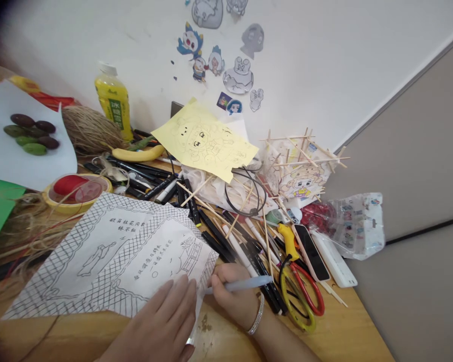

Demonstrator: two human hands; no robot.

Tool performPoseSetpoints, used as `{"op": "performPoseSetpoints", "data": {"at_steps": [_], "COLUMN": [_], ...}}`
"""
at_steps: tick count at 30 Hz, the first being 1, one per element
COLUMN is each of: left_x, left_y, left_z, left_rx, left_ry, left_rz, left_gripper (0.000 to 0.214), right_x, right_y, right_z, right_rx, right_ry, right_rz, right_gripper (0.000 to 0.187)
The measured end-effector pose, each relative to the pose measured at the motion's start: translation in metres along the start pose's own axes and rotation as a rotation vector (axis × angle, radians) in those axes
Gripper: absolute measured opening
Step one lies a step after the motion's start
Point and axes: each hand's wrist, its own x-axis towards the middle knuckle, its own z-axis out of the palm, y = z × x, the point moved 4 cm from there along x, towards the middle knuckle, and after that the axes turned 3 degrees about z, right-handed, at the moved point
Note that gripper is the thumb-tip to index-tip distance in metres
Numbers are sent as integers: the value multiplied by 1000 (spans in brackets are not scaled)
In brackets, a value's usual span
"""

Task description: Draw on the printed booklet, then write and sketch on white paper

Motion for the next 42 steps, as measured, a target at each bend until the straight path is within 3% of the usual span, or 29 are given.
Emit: {"op": "performPoseSetpoints", "data": {"at_steps": [8,16,20,26,29,34,38,42], "left_x": [-5,-6,-5,-2,0,3,4,2], "left_y": [4,5,5,1,-2,-1,0,2], "left_z": [26,24,27,6,-4,-7,-8,-12], "left_rx": [-71,-37,-42,4,27,44,78,127], "left_ry": [-31,62,42,150,134,191,165,227], "left_rz": [-2,4,7,2,1,-2,1,19], "left_gripper": [56,53,55,50,46,49,43,30], "right_x": [3,7,7,4,5,6,3,1], "right_y": [-3,-7,-7,0,2,2,7,5], "right_z": [4,6,6,7,7,8,6,5], "right_rx": [-127,-163,-147,-61,-2,100,210,139], "right_ry": [2,-84,-82,-77,-99,-116,-44,-15], "right_rz": [-51,-57,-63,-9,9,41,113,84], "right_gripper": [39,36,35,35,35,37,34,36]}}
